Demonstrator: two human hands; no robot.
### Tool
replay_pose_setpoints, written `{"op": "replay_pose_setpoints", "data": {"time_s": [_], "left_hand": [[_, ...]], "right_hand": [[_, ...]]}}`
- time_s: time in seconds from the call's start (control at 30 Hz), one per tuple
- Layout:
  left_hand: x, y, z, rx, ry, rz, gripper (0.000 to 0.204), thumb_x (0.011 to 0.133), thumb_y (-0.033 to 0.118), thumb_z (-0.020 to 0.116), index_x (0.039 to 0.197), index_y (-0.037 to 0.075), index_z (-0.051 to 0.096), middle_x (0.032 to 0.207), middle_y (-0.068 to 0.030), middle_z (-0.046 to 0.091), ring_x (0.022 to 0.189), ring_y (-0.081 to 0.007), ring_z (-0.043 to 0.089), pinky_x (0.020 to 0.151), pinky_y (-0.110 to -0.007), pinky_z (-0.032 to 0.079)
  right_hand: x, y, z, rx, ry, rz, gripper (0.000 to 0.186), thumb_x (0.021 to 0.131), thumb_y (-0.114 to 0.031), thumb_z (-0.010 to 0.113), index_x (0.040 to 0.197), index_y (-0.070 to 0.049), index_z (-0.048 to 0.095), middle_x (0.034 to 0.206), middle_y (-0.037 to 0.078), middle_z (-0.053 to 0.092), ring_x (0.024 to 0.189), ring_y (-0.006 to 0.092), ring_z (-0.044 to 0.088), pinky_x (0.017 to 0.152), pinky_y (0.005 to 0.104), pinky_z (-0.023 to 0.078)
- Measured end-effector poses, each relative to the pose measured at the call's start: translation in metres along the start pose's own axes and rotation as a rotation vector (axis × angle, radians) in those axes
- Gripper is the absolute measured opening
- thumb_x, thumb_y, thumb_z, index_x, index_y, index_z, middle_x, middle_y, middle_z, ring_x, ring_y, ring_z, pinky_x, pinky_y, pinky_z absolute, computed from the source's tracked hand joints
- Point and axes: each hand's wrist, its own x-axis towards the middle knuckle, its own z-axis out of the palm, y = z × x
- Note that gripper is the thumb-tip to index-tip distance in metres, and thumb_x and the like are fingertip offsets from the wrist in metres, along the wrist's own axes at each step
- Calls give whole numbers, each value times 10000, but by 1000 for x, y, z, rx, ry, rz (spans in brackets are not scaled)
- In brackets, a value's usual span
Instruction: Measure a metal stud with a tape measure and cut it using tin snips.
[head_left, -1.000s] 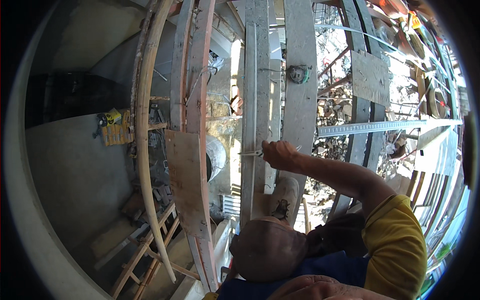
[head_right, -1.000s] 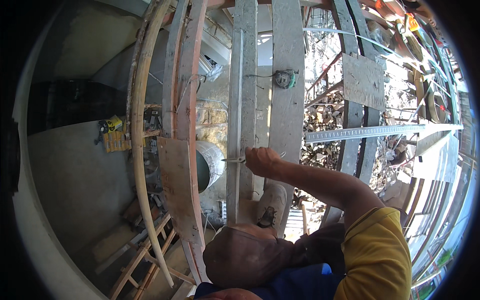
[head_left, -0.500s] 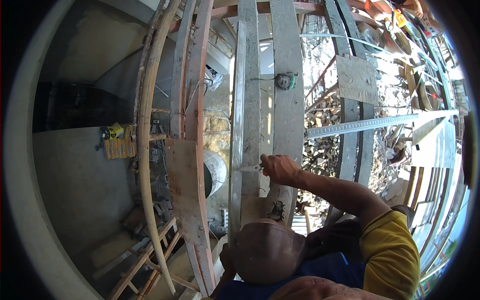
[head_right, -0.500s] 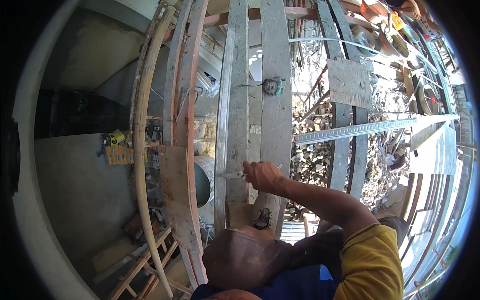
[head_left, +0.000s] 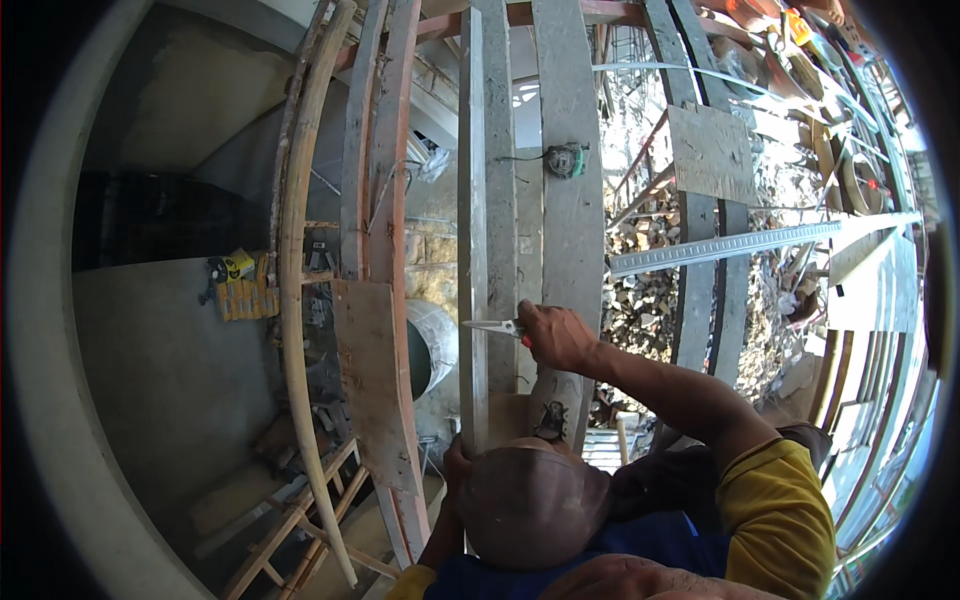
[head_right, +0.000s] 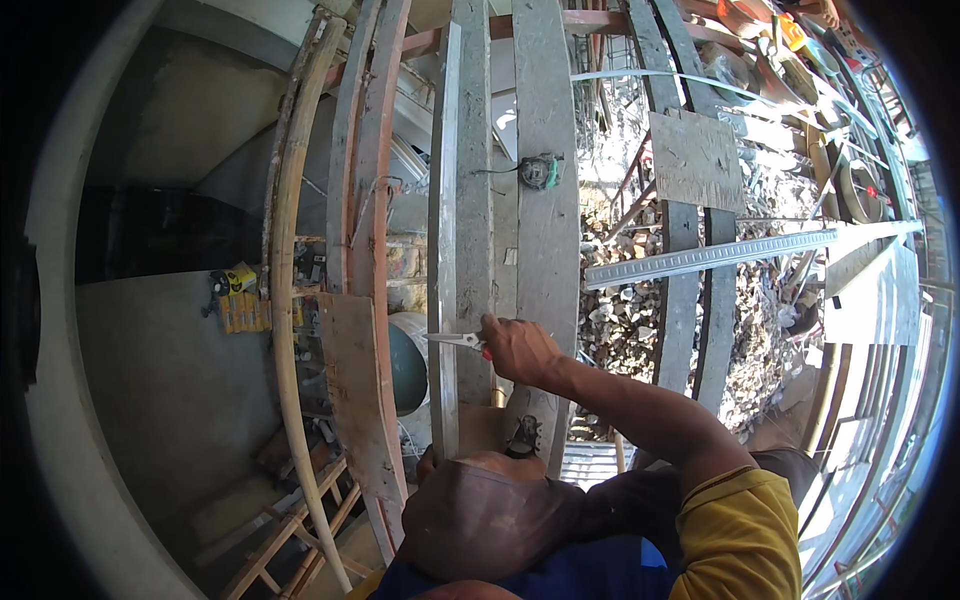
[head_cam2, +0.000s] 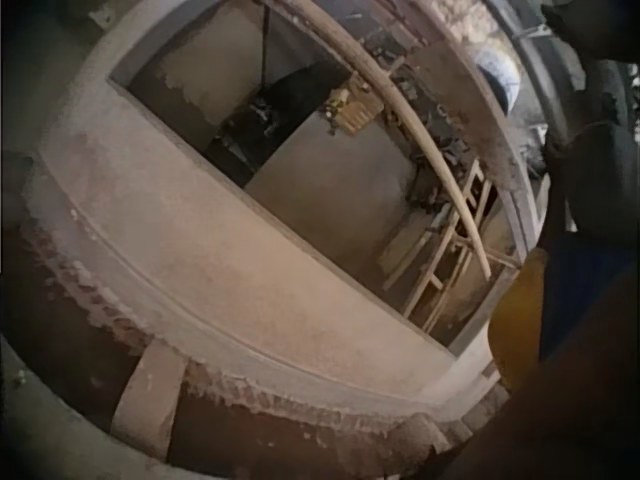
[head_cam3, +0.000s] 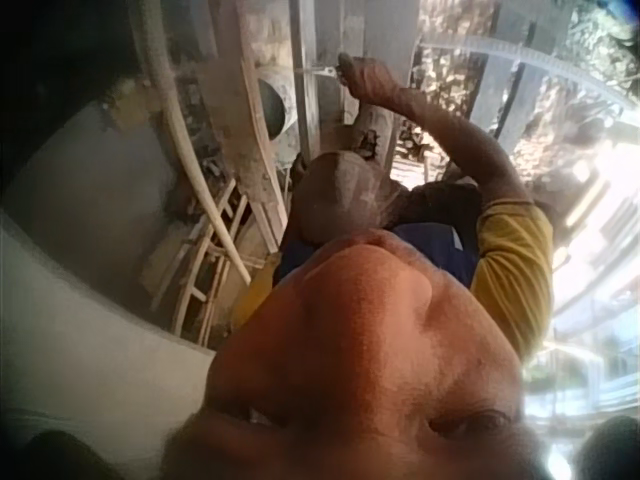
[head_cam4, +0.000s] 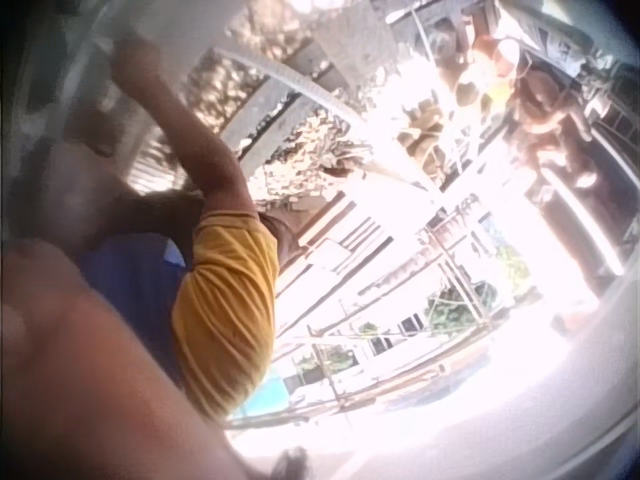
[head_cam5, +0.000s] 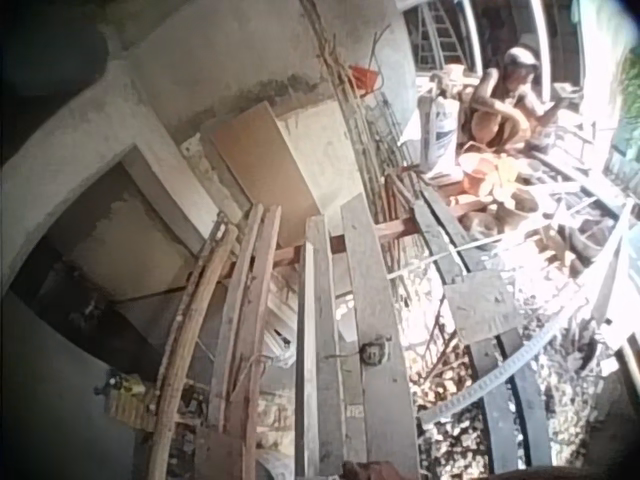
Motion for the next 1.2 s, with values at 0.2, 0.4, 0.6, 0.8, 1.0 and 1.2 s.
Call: {"op": "replay_pose_setpoints", "data": {"time_s": [0.2, 0.4, 0.6, 0.8, 1.0, 1.2], "left_hand": [[35, 74, -15, -607, -406, -60, 474, 774, 189, 725, 1182, -1, 579, 877, -80, 642, 741, -207, 640, 685, -331, 510], [44, 62, 0, -925, -613, -216, 452, 790, 76, 657, 1216, -16, 539, 808, -52, 595, 661, -140, 597, 603, -275, 480], [52, 52, 4, -1003, -659, -236, 476, 787, 78, 635, 1236, -24, 512, 787, -58, 576, 662, -160, 597, 603, -283, 481], [50, 53, 8, -1066, -706, -255, 477, 775, 83, 636, 1222, -25, 510, 778, -57, 561, 656, -170, 586, 601, -295, 479], [50, 61, 13, -1117, -705, -263, 496, 766, 88, 634, 1230, -27, 504, 773, -49, 550, 648, -167, 572, 610, -291, 473], [49, 44, 12, -1134, -727, -288, 512, 781, 80, 618, 1266, -17, 488, 779, -52, 548, 669, -169, 571, 641, -292, 474]], "right_hand": [[-22, 19, 44, -347, -92, -314, 265, 928, -239, 515, 1038, 1, 536, 797, 149, 642, 669, 341, 651, 575, 448, 518], [37, 51, 16, -570, 6, -64, 292, 942, -276, 503, 1032, 1, 493, 783, 121, 642, 658, 272, 668, 552, 410, 528], [48, 35, 18, -557, -62, -43, 234, 951, -234, 456, 993, -7, 491, 701, 122, 640, 665, 272, 692, 524, 419, 537], [93, 62, -20, -827, 114, -141, 205, 934, -216, 470, 959, -19, 521, 730, 117, 656, 675, 253, 698, 520, 399, 544], [164, 73, -31, -747, 205, 142, 225, 928, -242, 503, 923, -25, 563, 807, 142, 692, 731, 269, 714, 548, 376, 561], [83, 50, 10, -695, -111, -28, 202, 899, -250, 546, 856, -59, 496, 641, 61, 613, 611, 237, 672, 486, 387, 510]]}}
